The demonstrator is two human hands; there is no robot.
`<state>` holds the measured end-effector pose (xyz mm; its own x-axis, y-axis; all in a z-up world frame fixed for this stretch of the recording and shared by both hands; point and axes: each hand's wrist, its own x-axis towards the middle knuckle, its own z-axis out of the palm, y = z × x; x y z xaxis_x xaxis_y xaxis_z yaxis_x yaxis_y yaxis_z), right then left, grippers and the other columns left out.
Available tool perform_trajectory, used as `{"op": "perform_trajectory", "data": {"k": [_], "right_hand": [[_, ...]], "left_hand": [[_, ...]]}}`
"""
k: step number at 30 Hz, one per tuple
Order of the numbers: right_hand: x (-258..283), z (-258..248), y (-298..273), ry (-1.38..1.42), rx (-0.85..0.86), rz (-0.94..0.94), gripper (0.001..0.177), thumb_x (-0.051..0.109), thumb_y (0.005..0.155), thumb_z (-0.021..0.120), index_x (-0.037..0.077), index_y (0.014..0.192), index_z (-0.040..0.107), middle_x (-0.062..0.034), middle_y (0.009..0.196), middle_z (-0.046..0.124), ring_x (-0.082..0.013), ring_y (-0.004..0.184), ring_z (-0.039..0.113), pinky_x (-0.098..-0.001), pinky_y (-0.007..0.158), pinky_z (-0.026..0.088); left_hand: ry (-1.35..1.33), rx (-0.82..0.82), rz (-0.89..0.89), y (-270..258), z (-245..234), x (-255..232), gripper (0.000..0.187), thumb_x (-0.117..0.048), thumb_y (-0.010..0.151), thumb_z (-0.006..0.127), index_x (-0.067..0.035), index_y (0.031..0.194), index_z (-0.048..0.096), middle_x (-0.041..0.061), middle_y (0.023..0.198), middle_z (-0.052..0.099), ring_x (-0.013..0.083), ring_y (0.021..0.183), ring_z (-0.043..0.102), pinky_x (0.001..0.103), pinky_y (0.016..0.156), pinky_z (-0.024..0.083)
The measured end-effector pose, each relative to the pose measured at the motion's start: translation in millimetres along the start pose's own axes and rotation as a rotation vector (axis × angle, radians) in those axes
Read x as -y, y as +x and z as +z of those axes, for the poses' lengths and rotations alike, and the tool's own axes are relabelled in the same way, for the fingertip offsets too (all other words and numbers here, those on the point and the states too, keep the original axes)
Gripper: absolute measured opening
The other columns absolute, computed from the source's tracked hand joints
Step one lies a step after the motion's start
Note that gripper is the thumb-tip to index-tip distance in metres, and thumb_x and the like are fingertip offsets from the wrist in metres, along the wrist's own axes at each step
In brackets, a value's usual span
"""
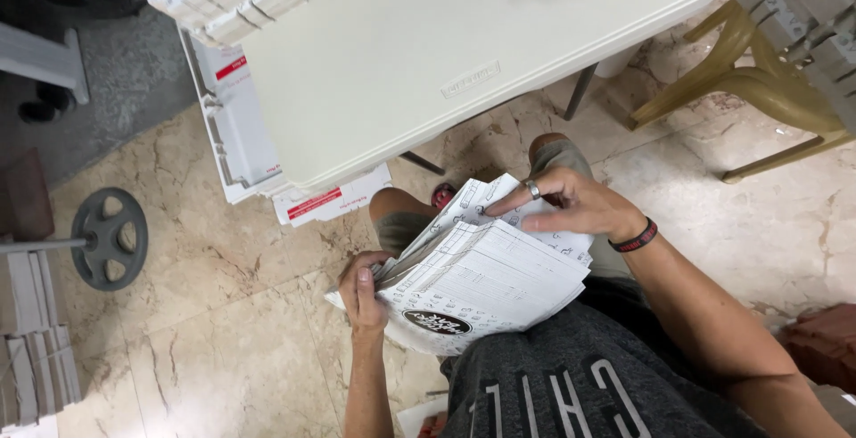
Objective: Organizing and inspecting stacks of flat-packed cardboard boxes on a work table.
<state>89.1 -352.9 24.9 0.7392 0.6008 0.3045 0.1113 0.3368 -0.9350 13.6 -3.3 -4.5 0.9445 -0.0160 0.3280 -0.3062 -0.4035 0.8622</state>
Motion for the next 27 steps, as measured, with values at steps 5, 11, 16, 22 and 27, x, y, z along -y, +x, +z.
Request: {"op": "perform_trajectory", "data": {"k": [5,11,16,22,27], "right_hand": [[-8.8,-2.0,1.0,-0.058,0.012,-0.007,0.038,0.012,0.083,0.08,-0.001,0.119,0.073,-0.0278,0.117,0.074,-0.0387,0.112,0.07,-0.0547,0.1,0.052],[-22.9,-8.8,-0.5,-0.052,0.019,0.034,0.037,0.011,0.083,0.08,0.001,0.119,0.074,-0.0238,0.121,0.074,-0.0335,0.116,0.068,-0.0518,0.099,0.052],[-22.1,-7.1,4.6,-0.022,0.014,0.036,0.036,0.011,0.083,0.08,0.001,0.118,0.074,-0.0241,0.116,0.076,-0.0311,0.107,0.072,-0.0479,0.092,0.056],[-18.3,-4.1,7.6,-0.03,-0.001,0.047,0.036,0.01,0.082,0.081,0.002,0.116,0.076,-0.0194,0.103,0.08,-0.0177,0.085,0.072,-0.0356,0.072,0.061],[-10.6,5.1,9.1,-0.037,-0.078,0.044,0.045,0.004,0.088,0.072,0.003,0.133,0.065,-0.0179,0.086,0.079,-0.0171,0.064,0.073,-0.0298,0.063,0.061]], "left_hand": [[-0.026,-0.006,-0.009,1.0,3.4,10.0,0.055,-0.038,0.104,0.034,-0.005,0.093,0.077,0.013,0.074,0.071,0.0221,0.071,0.064,0.035,0.069,0.051],[-0.033,-0.015,0.006,-0.8,3.7,1.0,0.053,-0.034,0.103,0.034,-0.004,0.094,0.077,0.014,0.077,0.072,0.0255,0.072,0.067,0.037,0.07,0.052],[-0.044,-0.022,0.011,-6.2,1.0,8.6,0.054,-0.035,0.104,0.034,-0.004,0.094,0.077,0.013,0.078,0.073,0.0231,0.073,0.067,0.036,0.071,0.052],[-0.033,-0.022,-0.023,-10.9,-1.2,3.1,0.055,-0.038,0.103,0.034,-0.005,0.096,0.077,0.013,0.079,0.072,0.0222,0.074,0.067,0.034,0.073,0.052],[-0.032,-0.035,-0.02,-11.6,-0.2,12.6,0.055,-0.038,0.103,0.034,-0.004,0.096,0.077,0.013,0.079,0.072,0.0237,0.075,0.068,0.035,0.073,0.052]]}}
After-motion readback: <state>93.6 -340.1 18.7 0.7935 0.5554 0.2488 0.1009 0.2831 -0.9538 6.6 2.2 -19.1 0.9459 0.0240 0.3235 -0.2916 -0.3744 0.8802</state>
